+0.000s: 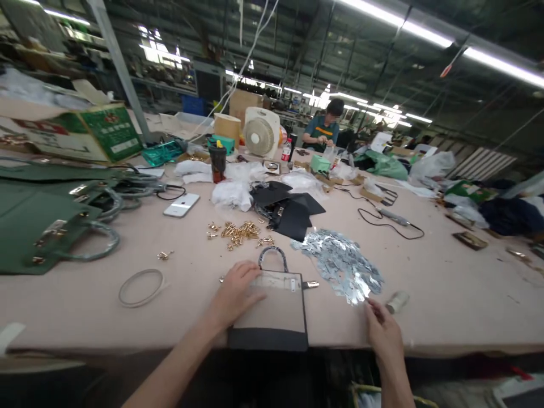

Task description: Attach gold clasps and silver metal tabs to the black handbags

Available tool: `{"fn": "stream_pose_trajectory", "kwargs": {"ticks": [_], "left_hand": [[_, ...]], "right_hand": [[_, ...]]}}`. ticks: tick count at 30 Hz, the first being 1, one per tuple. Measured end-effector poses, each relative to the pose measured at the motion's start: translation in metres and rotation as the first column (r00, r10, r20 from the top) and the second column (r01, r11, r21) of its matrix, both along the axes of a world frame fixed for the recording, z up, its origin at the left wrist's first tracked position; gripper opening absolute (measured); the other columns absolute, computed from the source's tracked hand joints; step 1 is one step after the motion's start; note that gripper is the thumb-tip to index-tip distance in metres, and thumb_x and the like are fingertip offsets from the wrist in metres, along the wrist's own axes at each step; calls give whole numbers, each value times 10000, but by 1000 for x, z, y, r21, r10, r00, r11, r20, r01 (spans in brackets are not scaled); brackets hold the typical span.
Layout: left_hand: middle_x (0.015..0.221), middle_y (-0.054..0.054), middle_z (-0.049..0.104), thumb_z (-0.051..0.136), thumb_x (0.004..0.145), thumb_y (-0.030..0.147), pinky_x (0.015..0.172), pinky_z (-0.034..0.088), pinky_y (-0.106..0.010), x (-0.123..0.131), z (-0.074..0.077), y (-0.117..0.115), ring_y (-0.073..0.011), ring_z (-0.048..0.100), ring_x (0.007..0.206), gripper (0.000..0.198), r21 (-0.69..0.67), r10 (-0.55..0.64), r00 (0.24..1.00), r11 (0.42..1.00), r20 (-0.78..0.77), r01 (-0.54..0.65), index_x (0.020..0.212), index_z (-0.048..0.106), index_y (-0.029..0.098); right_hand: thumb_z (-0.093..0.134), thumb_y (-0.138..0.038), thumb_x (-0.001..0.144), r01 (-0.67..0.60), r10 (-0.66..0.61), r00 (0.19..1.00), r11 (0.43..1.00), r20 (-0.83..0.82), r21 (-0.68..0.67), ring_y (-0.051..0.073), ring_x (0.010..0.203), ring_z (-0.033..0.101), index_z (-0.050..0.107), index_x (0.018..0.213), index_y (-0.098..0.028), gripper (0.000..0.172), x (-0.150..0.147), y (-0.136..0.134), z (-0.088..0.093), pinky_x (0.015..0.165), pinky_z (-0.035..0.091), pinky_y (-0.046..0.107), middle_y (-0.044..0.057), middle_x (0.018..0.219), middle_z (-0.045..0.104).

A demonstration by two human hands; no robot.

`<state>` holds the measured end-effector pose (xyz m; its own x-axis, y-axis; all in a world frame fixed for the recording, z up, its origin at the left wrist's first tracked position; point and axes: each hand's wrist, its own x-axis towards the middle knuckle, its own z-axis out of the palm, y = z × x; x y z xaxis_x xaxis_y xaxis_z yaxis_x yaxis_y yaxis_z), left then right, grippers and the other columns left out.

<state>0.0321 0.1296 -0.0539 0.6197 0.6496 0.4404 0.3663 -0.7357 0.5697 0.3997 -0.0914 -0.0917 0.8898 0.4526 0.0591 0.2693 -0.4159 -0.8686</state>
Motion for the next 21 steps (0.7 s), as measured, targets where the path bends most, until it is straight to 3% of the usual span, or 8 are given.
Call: {"fn": "stream_pose_trajectory", "kwargs": {"ticks": [4, 8, 11, 14, 21], "left_hand": [[1367, -85, 658, 829, 826, 276, 1157, 486, -504, -10, -16, -6, -272, 583, 1317, 463, -106, 59, 998, 993, 34, -55, 1255, 659, 240], [1417, -88, 651, 816, 836, 296, 1185, 468, -506, -11, -27, -12, -269, 584, 1349, 531, -153, 117, 992, 982, 43, -109, 1330, 630, 240], [1433, -85, 650, 778, 873, 306, 1181, 477, -490, -11, -30, -11, -260, 599, 1345, 497, -163, 108, 993, 982, 49, -98, 1343, 631, 244], [1399, -69, 678, 736, 911, 287, 1153, 510, -464, -12, -31, -6, -245, 632, 1309, 354, -158, 74, 996, 985, 50, -65, 1260, 688, 251], [1322, -88, 716, 684, 941, 194, 1098, 564, -434, -15, -36, 0, -236, 670, 1253, 231, 2, 8, 997, 1000, 75, -8, 1170, 702, 214]], "right_hand": [[857, -523, 686, -24, 143, 943, 930, -302, 366, 127, 630, 515, 732, 1093, -174, 550, -52, 24, 16, 594, 449, 258, -5, 807, 644], [883, -436, 740, -143, 424, 811, 812, -404, 565, 116, 664, 551, 727, 1071, -201, 435, -125, 65, 46, 613, 473, 232, -10, 798, 632], [815, -433, 836, -343, 614, 700, 737, -365, 583, 125, 665, 581, 721, 1070, -207, 338, -172, 100, 62, 622, 484, 237, -1, 783, 657], [761, -445, 880, -508, 705, 640, 687, -305, 520, 130, 613, 579, 724, 1058, -200, 305, -200, 128, 63, 612, 484, 247, -12, 691, 651], [732, -508, 868, -544, 648, 725, 746, -233, 385, 158, 593, 581, 749, 1065, -191, 374, -218, 144, 44, 572, 486, 262, -4, 661, 651]]}}
